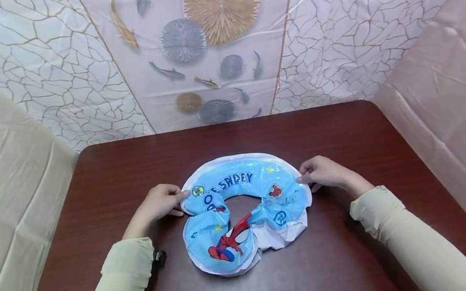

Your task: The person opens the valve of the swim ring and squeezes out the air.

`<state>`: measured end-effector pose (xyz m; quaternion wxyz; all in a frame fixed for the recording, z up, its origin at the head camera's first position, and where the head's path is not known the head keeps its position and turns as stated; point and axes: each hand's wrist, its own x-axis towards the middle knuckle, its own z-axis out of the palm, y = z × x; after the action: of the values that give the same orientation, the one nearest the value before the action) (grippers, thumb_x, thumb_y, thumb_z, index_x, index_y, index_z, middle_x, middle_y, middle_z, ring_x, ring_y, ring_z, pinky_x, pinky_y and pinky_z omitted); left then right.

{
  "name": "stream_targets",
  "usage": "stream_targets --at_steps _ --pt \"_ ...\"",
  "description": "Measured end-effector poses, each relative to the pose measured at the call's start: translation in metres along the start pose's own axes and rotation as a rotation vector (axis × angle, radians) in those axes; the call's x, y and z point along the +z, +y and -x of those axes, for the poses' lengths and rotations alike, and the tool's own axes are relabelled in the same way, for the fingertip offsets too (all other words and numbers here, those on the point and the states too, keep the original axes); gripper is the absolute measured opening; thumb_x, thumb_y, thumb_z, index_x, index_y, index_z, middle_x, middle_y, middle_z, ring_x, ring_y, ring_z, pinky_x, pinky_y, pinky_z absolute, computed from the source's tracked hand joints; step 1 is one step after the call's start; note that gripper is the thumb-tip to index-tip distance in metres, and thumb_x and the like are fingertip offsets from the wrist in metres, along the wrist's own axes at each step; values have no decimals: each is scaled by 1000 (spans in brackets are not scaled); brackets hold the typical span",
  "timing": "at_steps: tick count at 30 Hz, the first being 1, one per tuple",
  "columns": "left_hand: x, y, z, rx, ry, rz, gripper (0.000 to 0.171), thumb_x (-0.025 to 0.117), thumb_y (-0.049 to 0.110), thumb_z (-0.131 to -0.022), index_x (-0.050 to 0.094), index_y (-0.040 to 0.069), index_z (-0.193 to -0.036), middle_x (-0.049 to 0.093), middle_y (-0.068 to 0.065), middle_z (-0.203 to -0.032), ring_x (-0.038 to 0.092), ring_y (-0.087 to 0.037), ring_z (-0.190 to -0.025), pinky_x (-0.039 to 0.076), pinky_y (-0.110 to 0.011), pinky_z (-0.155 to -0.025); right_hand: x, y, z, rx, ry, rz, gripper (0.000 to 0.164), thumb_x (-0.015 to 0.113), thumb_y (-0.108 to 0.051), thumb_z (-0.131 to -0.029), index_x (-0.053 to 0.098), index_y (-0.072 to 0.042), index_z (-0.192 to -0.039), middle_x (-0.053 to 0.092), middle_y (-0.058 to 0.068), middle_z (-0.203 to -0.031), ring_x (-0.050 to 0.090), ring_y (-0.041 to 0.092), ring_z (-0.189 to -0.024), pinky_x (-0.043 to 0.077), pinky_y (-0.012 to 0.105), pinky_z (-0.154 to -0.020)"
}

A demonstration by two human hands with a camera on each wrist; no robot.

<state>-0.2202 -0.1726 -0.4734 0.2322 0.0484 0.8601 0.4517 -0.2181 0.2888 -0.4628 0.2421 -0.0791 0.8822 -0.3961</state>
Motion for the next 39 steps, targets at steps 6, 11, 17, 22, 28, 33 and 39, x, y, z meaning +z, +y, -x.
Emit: stream_targets --at_steps 6,11,17,22,28,33,39 --pt "-5 -1 -6 -3 130 -150 35 63 32 -101 68 4 -82 63 -10 -69 64 -20 -61 57 -32 -62 -2 3 -11 -19 200 170 16 67 -13 -96 68 2 -92 65 11 -81 62 22 -73 56 35 -66" --pt "-5 -4 -8 -22 137 -68 43 55 41 -104 65 -1 -111 65 -14 -87 68 -20 -71 59 -33 -67 -6 5 -12 62 144 34 38 61 -27 -101 64 9 -111 66 17 -95 66 25 -81 59 38 -70" --pt "6 -10 3 -104 50 174 44 59 36 -102 67 -7 -109 69 -17 -90 70 -20 -75 60 -35 -71 -11 16 13 186 -2 -156 57 54 -45 -103 64 10 -111 72 18 -90 71 26 -79 60 41 -68" --pt "12 -10 10 -67 152 151 36 67 35 -98 72 0 -91 70 -13 -80 70 -20 -69 60 -33 -66 -1 18 25 117 2 -275 32 62 -26 -101 64 6 -99 70 17 -84 70 24 -78 60 40 -68" --pt "-2 -6 14 -34 191 -56 37 66 33 -99 71 0 -82 64 -9 -71 65 -18 -61 59 -32 -61 5 13 24 28 142 -43 21 60 -12 -101 59 4 -87 65 16 -78 67 23 -70 59 39 -63" --pt "-12 -9 12 -36 169 -69 39 60 33 -102 68 -1 -86 60 -10 -74 62 -19 -64 58 -33 -63 3 16 20 20 172 53 25 58 -14 -102 61 5 -87 63 14 -75 64 22 -67 59 38 -61" --pt "-8 -20 14 -32 29 113 43 51 38 -106 67 -2 -114 67 -15 -98 66 -22 -85 59 -34 -74 6 19 26 93 70 -170 47 50 -36 -107 64 8 -98 66 15 -78 65 23 -70 58 38 -62"
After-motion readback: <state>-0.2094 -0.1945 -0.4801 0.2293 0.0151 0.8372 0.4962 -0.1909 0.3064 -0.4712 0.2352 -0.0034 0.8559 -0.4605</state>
